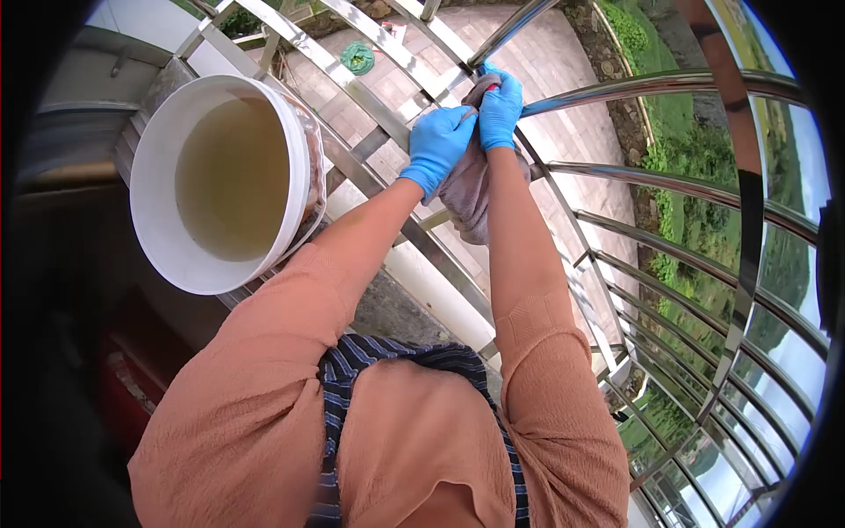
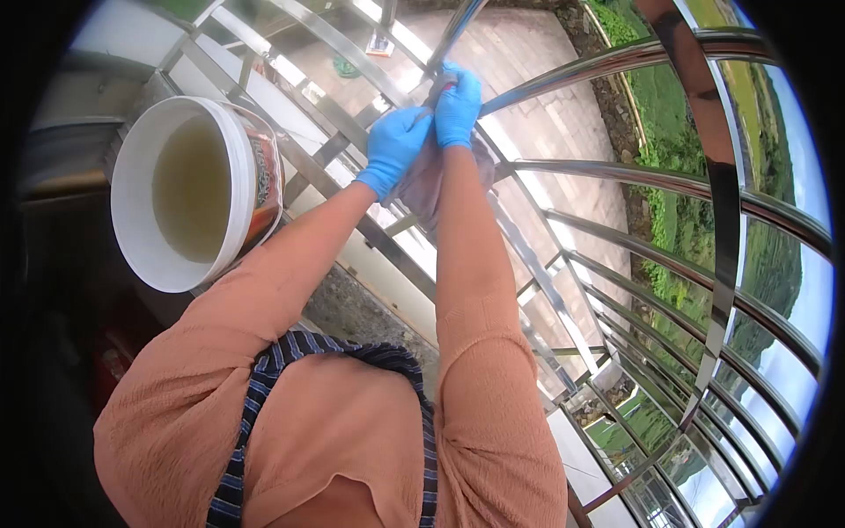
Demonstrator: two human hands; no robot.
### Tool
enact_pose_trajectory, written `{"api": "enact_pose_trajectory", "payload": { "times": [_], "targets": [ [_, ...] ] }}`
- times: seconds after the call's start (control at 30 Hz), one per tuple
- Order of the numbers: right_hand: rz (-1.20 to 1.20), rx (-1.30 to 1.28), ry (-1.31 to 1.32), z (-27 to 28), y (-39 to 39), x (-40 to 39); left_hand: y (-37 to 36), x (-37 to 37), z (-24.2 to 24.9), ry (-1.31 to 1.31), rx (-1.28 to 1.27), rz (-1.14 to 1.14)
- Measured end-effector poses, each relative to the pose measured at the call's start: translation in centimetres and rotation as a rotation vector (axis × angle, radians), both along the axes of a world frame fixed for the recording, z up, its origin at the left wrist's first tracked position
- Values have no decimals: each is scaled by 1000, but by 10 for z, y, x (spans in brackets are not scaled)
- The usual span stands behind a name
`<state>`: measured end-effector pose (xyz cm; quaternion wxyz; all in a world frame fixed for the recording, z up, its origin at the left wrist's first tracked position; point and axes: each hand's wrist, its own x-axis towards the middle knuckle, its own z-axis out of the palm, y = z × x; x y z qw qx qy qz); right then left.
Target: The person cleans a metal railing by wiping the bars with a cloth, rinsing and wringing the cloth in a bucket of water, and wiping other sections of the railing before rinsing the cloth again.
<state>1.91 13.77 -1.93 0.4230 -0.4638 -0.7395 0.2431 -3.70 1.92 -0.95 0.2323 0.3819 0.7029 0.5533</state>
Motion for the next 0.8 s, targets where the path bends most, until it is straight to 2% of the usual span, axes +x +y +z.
{"api": "enact_pose_trajectory", "payload": {
  "times": [0.03, 0.07, 0.1, 0.13, 0.17, 0.27, 0.3, 0.33, 0.43, 0.47, 0.5, 0.57, 0.63, 0.67, 0.73, 0.8],
  "targets": [
    [74, 70, 95, 0, -14, 5, -3, 0, 2, -16, -26, -2],
    [-2, -379, 232, 11, -33, 14, -8, 1, 7, -28, -47, -1],
    [64, -511, 434, 19, -52, 24, -10, -1, 12, -33, -61, -5],
    [49, -473, 241, 18, -62, 40, -12, 3, 8, -104, -70, 11],
    [10, -426, 188, 17, -74, 52, -16, 8, 9, -179, -79, 21],
    [38, -444, 143, 39, -108, 89, -53, 19, 52, -426, -144, -37],
    [13, -495, 221, 45, -121, 102, -69, 24, 67, -511, -152, -40],
    [-78, -579, 428, 66, -142, 106, -84, 26, 87, -554, -208, -63],
    [-223, -653, 668, 103, -182, 130, -107, 46, 96, -568, 154, -33],
    [-156, -616, 732, 103, -185, 145, -111, 45, 102, -606, 137, -54],
    [-137, -559, 823, 139, -199, 136, -127, 36, 140, -745, 47, -164],
    [-23, -503, 895, 178, -205, 144, -138, 33, 171, -896, 204, -161],
    [-9, 49, -24, 225, -208, 148, -150, 21, 216, -1004, 307, -167],
    [-24, 272, -131, 252, -218, 145, -156, 13, 239, -998, 329, -152],
    [28, 454, -2, 321, -228, 124, -167, -6, 282, -936, 357, -142],
    [217, 402, 303, 370, -212, 108, -177, -29, 328, -931, 385, -192]
  ]
}}
